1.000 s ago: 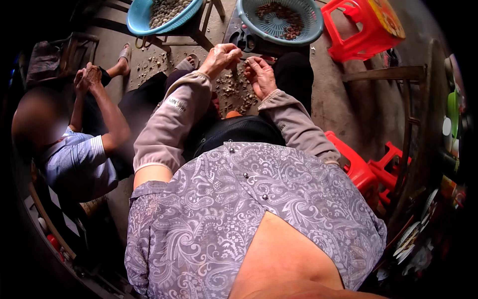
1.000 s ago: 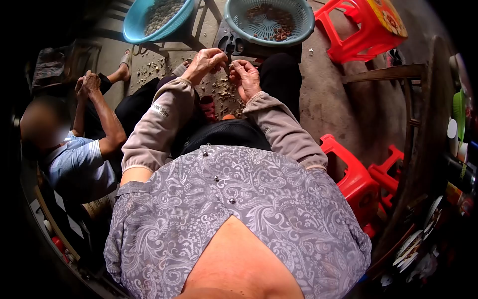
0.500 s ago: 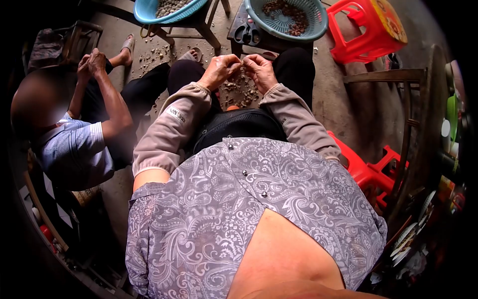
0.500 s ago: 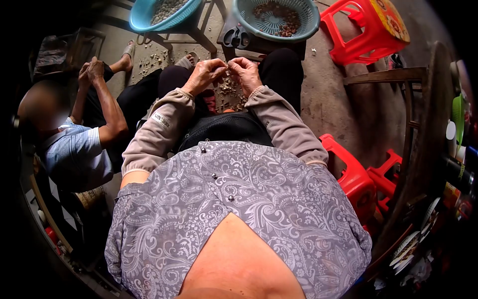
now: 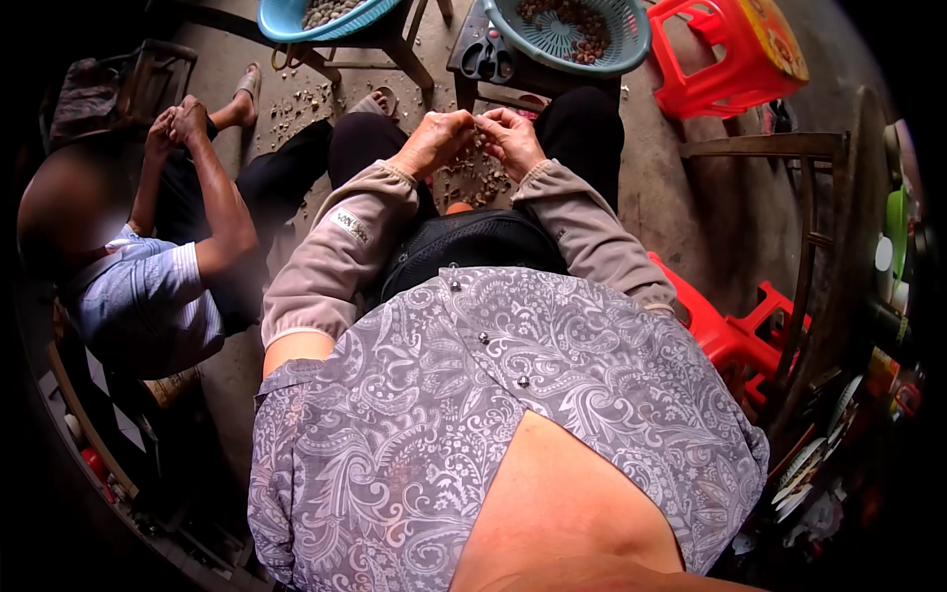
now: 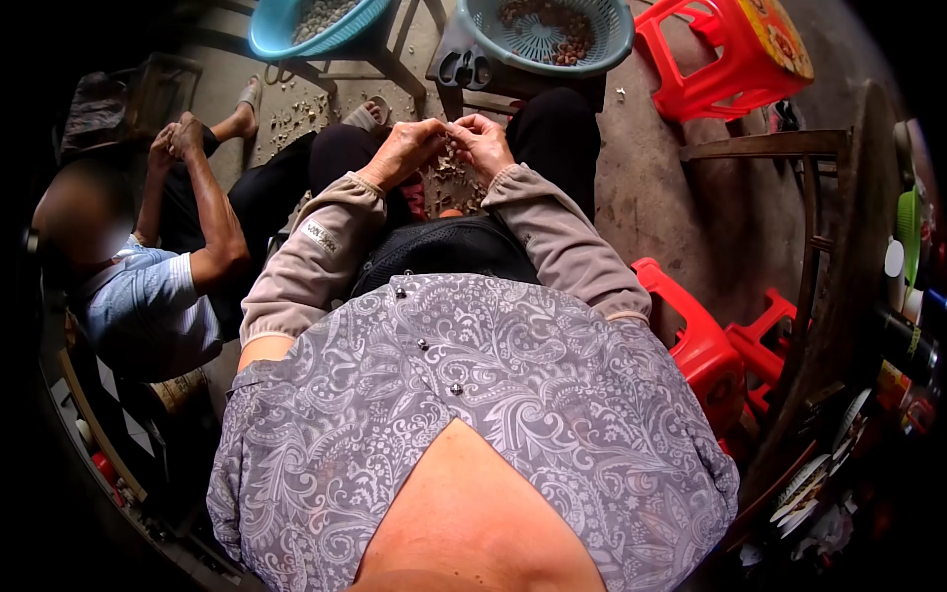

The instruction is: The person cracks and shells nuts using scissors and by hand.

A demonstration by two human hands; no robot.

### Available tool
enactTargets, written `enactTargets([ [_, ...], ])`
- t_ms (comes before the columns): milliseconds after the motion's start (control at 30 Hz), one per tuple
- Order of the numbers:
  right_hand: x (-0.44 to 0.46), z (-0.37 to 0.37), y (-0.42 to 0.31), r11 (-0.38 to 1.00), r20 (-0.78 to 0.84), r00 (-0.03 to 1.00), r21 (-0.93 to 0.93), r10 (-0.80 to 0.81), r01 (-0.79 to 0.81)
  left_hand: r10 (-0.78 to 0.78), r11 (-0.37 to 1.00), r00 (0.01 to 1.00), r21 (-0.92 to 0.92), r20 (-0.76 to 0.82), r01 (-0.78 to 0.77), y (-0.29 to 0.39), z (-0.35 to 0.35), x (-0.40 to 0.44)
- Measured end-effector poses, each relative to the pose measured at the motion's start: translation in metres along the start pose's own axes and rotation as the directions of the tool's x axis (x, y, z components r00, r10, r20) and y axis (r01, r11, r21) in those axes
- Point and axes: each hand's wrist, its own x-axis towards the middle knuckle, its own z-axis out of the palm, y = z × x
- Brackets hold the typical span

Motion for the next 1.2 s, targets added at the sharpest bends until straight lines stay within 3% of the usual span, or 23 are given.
enactTargets([
  [133,-0.002,0.005,-0.002,0.999,-0.017,1.0,-0.022,-0.026,0.025,-0.071,0.997,0.997,-0.035,0.027,0.072,0.009,-0.003,-0.002],
  [333,-0.001,0.003,0.0,0.991,0.058,0.995,-0.103,-0.077,0.083,0.0,0.998,1.0,-0.058,0.009,0.001,0.005,-0.005,-0.003],
  [433,-0.002,0.006,-0.001,0.98,0.05,0.992,-0.159,-0.115,0.121,0.08,0.997,0.993,0.009,-0.088,-0.08,0.002,-0.001,-0.001],
  [533,-0.006,0.009,-0.002,0.945,0.058,0.986,-0.281,-0.155,0.165,-0.008,1.0,0.99,0.016,-0.142,0.011,0.002,0.003,0.002],
  [633,-0.003,0.007,-0.001,0.982,0.054,0.992,-0.144,-0.118,0.125,-0.043,0.996,0.974,-0.084,-0.222,0.025,0.006,0.007,0.003],
  [733,0.0,0.008,0.001,0.994,0.064,0.995,0.077,-0.079,0.074,-0.274,0.925,0.956,-0.301,-0.107,0.232,0.014,0.0,0.002],
  [833,-0.001,0.007,0.0,0.99,0.065,0.997,0.135,-0.042,0.033,-0.272,0.909,0.957,-0.354,-0.104,0.22,0.002,0.003,0.002],
  [933,-0.001,0.008,-0.001,0.985,0.02,0.999,0.169,-0.027,0.023,-0.309,0.79,0.951,-0.563,-0.022,0.243,-0.005,0.004,0.003],
  [1033,-0.001,0.006,0.0,0.987,-0.021,0.999,0.153,-0.043,0.046,-0.295,0.745,0.955,-0.628,-0.006,0.226,-0.002,0.004,0.001],
  [1200,-0.001,0.003,0.001,0.99,0.002,1.0,0.141,-0.026,0.026,-0.274,0.826,0.961,-0.522,-0.042,0.212,0.002,0.008,-0.001],
])
